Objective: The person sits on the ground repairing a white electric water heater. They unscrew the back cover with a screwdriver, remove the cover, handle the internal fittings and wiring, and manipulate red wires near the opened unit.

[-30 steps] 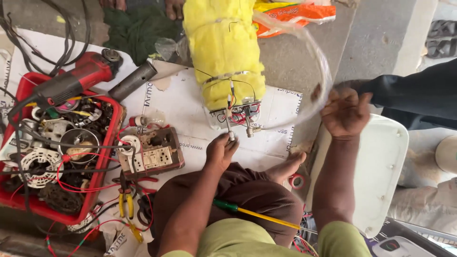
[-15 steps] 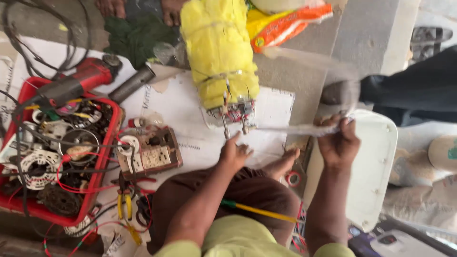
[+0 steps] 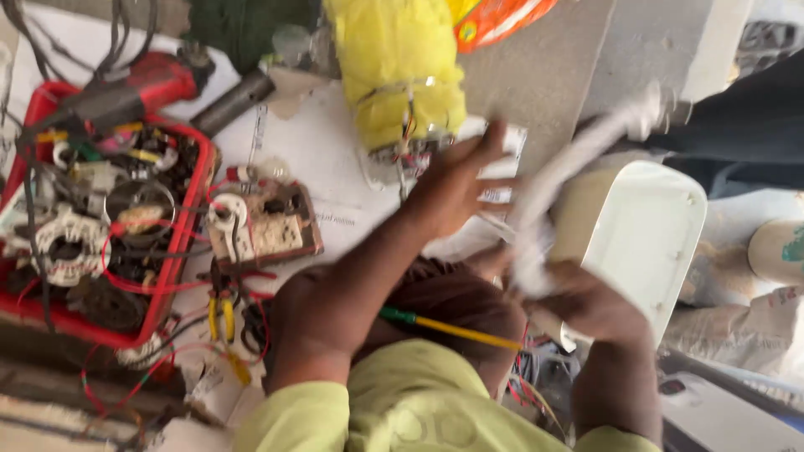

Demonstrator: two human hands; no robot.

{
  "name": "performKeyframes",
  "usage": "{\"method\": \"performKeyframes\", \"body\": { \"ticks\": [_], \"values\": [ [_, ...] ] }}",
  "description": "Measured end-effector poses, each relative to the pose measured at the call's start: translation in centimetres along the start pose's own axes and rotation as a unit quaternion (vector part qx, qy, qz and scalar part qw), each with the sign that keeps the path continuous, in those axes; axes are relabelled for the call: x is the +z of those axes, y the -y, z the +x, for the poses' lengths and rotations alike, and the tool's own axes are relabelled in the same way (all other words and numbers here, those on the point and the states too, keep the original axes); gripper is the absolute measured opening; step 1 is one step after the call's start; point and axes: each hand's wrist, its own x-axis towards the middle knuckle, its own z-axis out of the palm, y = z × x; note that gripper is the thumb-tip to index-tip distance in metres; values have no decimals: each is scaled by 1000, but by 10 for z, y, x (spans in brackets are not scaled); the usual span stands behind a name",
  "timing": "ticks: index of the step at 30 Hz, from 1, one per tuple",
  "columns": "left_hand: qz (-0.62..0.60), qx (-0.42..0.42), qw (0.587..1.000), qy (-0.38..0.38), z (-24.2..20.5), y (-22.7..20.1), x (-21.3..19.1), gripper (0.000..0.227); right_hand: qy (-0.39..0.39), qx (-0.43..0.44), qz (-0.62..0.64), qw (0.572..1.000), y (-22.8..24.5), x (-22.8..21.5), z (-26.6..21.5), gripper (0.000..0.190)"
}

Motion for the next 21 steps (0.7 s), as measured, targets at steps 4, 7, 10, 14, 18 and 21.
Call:
{"method": "performKeyframes", "body": {
  "ticks": [4, 7, 10, 14, 18, 21],
  "values": [
    [-7, 153, 979, 131, -57, -84, 18, 98, 46, 228, -132, 964, -31, 25, -40, 26],
    [39, 193, 971, 136, -106, -117, 3, 92, 1, 313, -217, 925, -52, 30, -54, 33],
    [37, 205, 971, 121, -130, -105, -31, 68, 52, 340, -337, 876, -70, 29, -60, 33],
    [56, 178, 969, -163, -129, -42, -89, 53, 61, 184, -395, 898, -77, 37, -52, 54],
    [117, 23, 966, -228, -123, 49, -127, 71, 82, 203, -339, 915, -48, 43, -30, 50],
    [-85, -110, 967, -212, -105, 63, -97, 75, 87, 100, -268, 954, -42, 54, -31, 34]
  ]
}}
